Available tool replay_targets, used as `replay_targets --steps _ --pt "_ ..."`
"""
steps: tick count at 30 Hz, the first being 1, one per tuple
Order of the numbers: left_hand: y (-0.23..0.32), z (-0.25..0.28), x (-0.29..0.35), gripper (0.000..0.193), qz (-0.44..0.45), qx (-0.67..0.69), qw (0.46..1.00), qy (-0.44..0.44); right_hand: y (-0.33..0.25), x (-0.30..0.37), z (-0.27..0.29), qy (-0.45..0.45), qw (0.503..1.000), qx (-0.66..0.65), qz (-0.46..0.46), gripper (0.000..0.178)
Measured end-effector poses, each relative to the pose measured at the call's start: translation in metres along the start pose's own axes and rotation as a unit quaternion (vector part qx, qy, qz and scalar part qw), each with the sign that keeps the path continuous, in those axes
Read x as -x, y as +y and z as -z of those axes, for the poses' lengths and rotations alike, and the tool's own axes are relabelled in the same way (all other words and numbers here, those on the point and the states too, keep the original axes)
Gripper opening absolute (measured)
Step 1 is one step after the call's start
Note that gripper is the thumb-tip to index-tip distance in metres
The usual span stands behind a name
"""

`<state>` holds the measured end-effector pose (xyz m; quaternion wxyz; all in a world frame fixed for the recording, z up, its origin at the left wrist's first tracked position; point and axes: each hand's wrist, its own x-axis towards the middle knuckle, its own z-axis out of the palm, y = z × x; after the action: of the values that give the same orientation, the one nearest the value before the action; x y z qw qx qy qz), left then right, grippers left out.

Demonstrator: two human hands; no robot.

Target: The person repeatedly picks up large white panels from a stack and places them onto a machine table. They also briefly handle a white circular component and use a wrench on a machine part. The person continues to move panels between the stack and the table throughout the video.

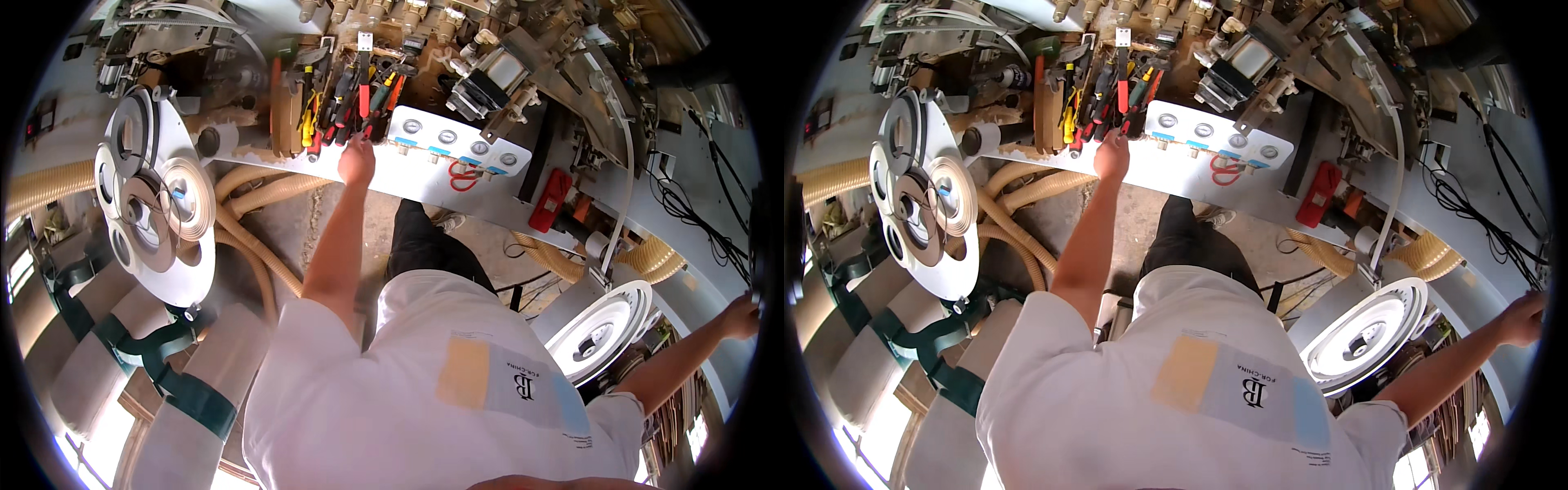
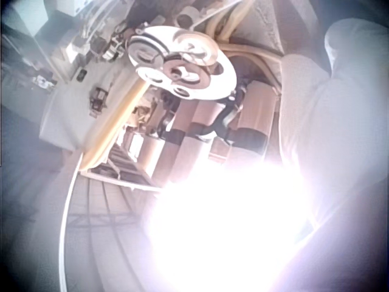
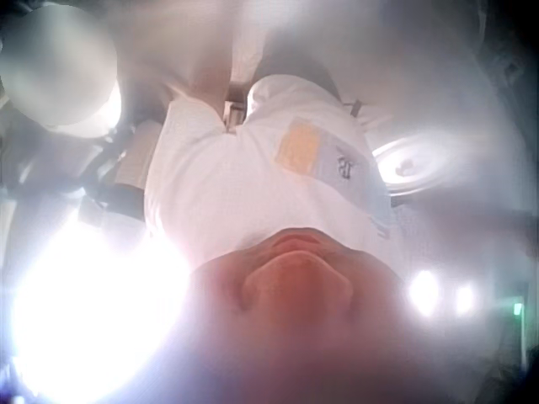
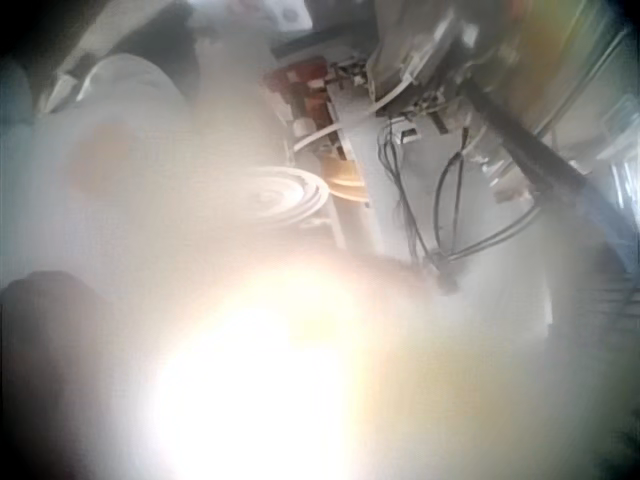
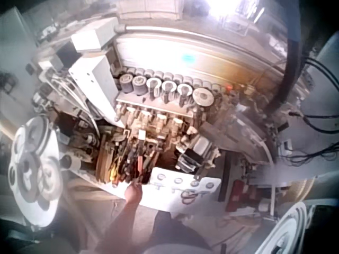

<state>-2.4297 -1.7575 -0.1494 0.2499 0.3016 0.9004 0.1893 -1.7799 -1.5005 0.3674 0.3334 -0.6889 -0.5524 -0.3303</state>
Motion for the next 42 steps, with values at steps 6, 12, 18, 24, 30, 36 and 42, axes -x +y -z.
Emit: replay_targets --steps 6,12,18,24,30,36,42 --pt "-0.016 0.008 -0.054 0.034 0.026 -0.194 0.970 -0.143 -0.134 0.166 0.046 -0.181 0.981 -0.064 -0.012 0.039" --pt "-0.018 0.016 -0.067 0.041 0.055 -0.240 0.959 -0.140 -0.142 0.252 0.071 -0.347 0.924 -0.141 0.074 0.031" --pt "-0.036 -0.010 -0.112 0.045 0.044 -0.107 0.948 -0.298 -0.152 0.295 0.079 -0.468 0.870 -0.152 -0.020 0.030" --pt "-0.032 -0.025 -0.111 0.032 0.227 0.138 0.889 -0.374 -0.170 0.322 0.070 -0.527 0.827 -0.195 0.022 0.027" --pt "-0.031 -0.004 -0.097 0.031 0.262 0.219 0.862 -0.375 -0.180 0.333 0.068 -0.560 0.798 -0.223 0.023 0.024" --pt "-0.058 0.027 -0.060 0.029 0.229 0.333 0.841 -0.360 -0.209 0.346 0.059 -0.614 0.736 -0.277 0.069 0.025" --pt "0.004 0.083 0.018 0.020 0.144 0.432 0.812 -0.365 -0.264 0.382 0.034 -0.690 0.617 -0.375 0.050 0.029"
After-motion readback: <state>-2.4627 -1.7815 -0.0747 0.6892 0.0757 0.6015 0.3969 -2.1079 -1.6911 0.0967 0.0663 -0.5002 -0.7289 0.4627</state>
